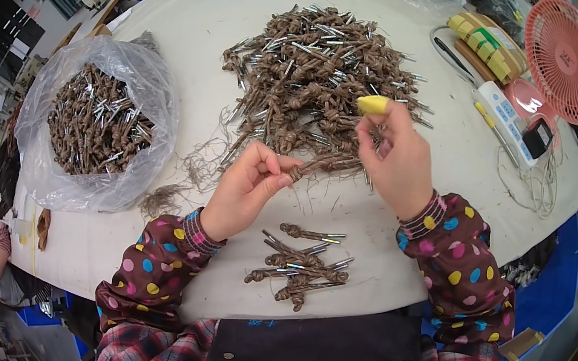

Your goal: Assembling small leather straps with metal components using a handheld tool.

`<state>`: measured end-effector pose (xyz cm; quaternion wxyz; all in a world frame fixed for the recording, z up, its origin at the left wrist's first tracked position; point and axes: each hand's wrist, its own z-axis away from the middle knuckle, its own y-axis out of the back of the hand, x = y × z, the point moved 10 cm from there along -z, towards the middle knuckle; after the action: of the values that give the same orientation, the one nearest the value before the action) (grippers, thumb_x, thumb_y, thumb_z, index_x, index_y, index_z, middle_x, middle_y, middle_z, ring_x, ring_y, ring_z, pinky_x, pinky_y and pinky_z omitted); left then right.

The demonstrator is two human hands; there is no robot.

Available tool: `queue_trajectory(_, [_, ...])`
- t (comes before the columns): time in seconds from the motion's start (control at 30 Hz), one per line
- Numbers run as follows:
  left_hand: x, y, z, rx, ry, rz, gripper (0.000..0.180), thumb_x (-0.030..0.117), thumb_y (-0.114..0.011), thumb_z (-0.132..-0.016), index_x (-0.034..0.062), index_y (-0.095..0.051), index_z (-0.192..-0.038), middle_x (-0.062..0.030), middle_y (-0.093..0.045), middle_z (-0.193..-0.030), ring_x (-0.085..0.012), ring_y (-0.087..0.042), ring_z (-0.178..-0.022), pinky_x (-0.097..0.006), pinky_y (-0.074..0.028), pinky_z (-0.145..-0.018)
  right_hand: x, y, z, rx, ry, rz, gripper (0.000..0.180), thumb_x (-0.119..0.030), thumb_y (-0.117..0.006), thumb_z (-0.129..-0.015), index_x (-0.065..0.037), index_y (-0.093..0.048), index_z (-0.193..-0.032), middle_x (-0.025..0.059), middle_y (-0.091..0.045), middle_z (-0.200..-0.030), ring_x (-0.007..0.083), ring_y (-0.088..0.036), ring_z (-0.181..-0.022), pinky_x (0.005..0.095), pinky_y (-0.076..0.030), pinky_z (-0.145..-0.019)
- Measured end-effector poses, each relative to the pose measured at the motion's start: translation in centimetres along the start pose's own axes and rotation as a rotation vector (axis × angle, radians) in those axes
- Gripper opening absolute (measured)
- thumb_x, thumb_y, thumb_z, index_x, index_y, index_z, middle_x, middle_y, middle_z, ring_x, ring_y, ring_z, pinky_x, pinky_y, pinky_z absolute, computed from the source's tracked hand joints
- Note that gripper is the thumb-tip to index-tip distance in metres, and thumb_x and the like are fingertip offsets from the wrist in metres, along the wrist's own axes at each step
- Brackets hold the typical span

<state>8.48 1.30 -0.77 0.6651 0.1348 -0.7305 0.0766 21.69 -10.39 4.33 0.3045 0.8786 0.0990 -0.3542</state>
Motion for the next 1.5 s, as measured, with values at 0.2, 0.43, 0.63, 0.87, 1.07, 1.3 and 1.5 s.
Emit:
queue_trajectory(0.2, [-0.2, 0.3, 0.0, 0.001, -0.016, -0.027, 0.013, -0.004, -0.047, -0.091, 0.0052, -0.038, -0.093, -0.0156, -0.054, -0.114, -0.0101, -0.051, -0.097, -0.024, -0.041, -0.086, 0.7, -0.3, 0.1, -0.131, -0.161, -0.177, 0.033, -0.006, -0.064, -0.079, -0.005, -0.051, -0.109, 0.0034, -0.066, -0.085, 0.016, -0.058, -0.055, 0.0268, -0.046, -0.051])
queue_trajectory(0.43, [-0.2, -1.0, -0.2, -0.064, -0.002, 0.046, 0.014, -0.005, -0.046, -0.091, 0.0051, -0.037, -0.094, -0.0157, -0.056, -0.112, -0.011, -0.051, -0.101, -0.025, -0.041, -0.088, -2.1, -4.3, 2.3, -0.299, 0.034, -0.167, 0.038, -0.008, -0.069, -0.078, -0.006, -0.055, -0.113, 0.0059, -0.067, -0.089, 0.0174, -0.067, -0.071, 0.0256, -0.051, -0.06])
queue_trajectory(0.63, [-1.1, -1.0, 0.2, -0.079, 0.046, -0.027, 0.015, -0.005, -0.047, -0.09, 0.0047, -0.037, -0.094, -0.0156, -0.056, -0.11, -0.0138, -0.051, -0.106, -0.026, -0.041, -0.09, -3.0, -4.5, 2.4, -0.339, 0.13, -0.068, 0.036, -0.001, -0.064, -0.076, -0.005, -0.051, -0.109, 0.0084, -0.065, -0.088, 0.0223, -0.066, -0.078, 0.0289, -0.052, -0.064])
queue_trajectory(0.87, [-0.8, -0.9, -0.2, -0.05, 0.043, 0.004, 0.019, -0.002, -0.052, -0.089, 0.0075, -0.036, -0.092, -0.0115, -0.056, -0.11, -0.0099, -0.052, -0.097, -0.025, -0.043, -0.085, 2.3, -1.6, 0.0, -0.189, 0.017, 0.179, 0.031, 0.0, -0.061, -0.077, -0.004, -0.047, -0.105, 0.0099, -0.065, -0.089, 0.026, -0.064, -0.075, 0.0314, -0.051, -0.061])
queue_trajectory(1.07, [-0.2, 0.0, 0.0, 0.004, -0.046, -0.023, 0.023, -0.004, -0.057, -0.085, 0.0052, -0.037, -0.092, -0.0168, -0.056, -0.109, -0.0132, -0.054, -0.096, -0.027, -0.044, -0.085, 4.3, -1.9, -0.1, -0.234, -0.194, -0.056, 0.031, -0.005, -0.062, -0.082, -0.002, -0.046, -0.108, 0.0061, -0.064, -0.086, 0.0136, -0.06, -0.07, 0.0246, -0.045, -0.061])
queue_trajectory(1.3, [0.8, -0.2, 0.2, 0.078, -0.182, -0.42, 0.03, -0.002, -0.065, -0.08, 0.0049, -0.037, -0.091, -0.0128, -0.061, -0.104, -0.0119, -0.055, -0.082, -0.025, -0.044, -0.077, 2.0, -6.1, 2.3, -0.336, -0.386, -0.623, 0.041, -0.015, -0.071, -0.078, 0.0, -0.048, -0.109, 0.0021, -0.064, -0.081, 0.0044, -0.052, -0.071, 0.0213, -0.043, -0.061])
queue_trajectory(1.5, [-0.1, 0.4, -0.2, 0.093, -0.082, -0.097, 0.03, -0.002, -0.064, -0.082, 0.0056, -0.037, -0.092, -0.0132, -0.059, -0.107, -0.0105, -0.053, -0.082, -0.024, -0.045, -0.078, 1.4, -4.9, 2.0, -0.268, -0.351, -0.524, 0.039, -0.012, -0.069, -0.078, -0.002, -0.048, -0.109, 0.002, -0.063, -0.081, 0.0073, -0.054, -0.063, 0.0222, -0.044, -0.058])
